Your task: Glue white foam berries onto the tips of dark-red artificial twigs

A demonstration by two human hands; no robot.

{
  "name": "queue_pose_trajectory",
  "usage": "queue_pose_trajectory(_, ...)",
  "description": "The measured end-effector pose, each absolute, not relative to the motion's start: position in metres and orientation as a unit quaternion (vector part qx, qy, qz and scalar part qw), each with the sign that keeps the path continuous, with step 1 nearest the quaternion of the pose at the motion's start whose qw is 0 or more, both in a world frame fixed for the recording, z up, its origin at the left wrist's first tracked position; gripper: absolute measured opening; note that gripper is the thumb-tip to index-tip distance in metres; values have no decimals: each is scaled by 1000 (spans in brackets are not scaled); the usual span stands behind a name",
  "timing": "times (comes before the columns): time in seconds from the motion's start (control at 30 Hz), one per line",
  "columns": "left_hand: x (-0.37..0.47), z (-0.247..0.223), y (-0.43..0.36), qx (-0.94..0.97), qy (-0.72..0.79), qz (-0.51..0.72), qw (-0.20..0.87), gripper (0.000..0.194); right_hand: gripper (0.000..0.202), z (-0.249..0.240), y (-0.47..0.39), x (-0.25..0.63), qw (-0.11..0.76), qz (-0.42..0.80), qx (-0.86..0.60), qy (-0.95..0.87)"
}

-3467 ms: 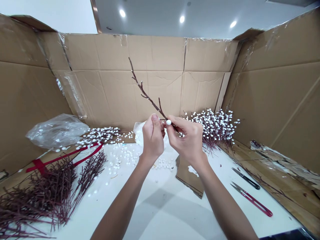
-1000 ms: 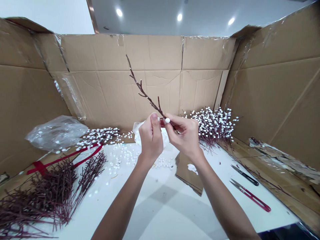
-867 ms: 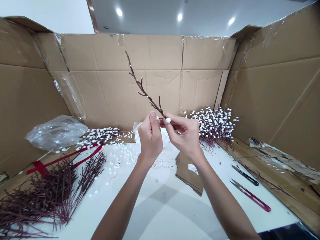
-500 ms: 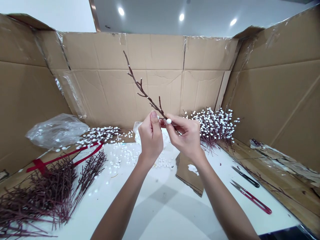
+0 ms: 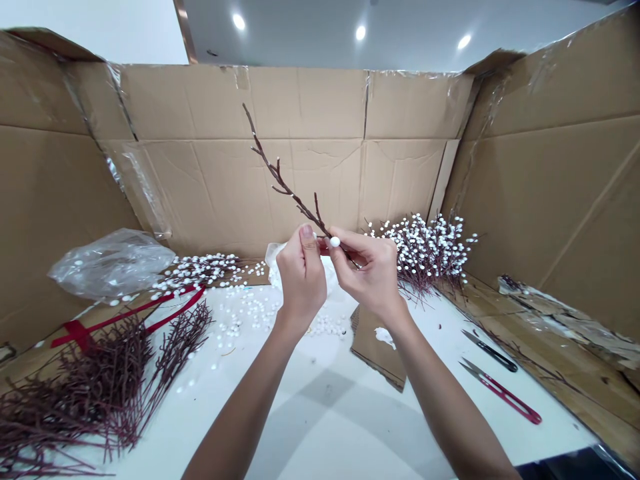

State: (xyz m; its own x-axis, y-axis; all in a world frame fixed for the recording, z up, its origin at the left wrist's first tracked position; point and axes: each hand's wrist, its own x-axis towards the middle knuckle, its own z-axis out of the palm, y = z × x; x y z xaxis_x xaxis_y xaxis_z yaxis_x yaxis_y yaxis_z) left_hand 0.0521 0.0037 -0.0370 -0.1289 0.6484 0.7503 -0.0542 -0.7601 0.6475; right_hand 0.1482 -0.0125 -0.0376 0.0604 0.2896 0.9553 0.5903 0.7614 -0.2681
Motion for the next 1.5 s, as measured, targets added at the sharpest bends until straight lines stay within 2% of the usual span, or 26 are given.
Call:
queue_pose_trajectory(0.23, 53, -36, 1, 630, 257, 709, 186, 41, 20, -40, -11, 149, 658, -70, -316, -680)
queue_pose_trajectory(0.7, 53, -35, -1, 655, 292, 688, 111, 39, 19, -39, -12, 147, 663, -96, -307, -676)
queue_pose_trajectory(0.9, 53, -35, 1, 657, 291, 688, 101, 39, 19, -38, -12, 147, 654, -134, -308, -678)
queue_pose_trajectory(1.33, 55, -37, 1, 658, 291, 691, 72, 41, 21, -38, -14, 148, 644, -125, -315, -686)
queue_pose_trajectory(1.5, 54, -38, 4, 650, 276, 697, 125, 41, 20, -38, -13, 148, 645, -99, -323, -685)
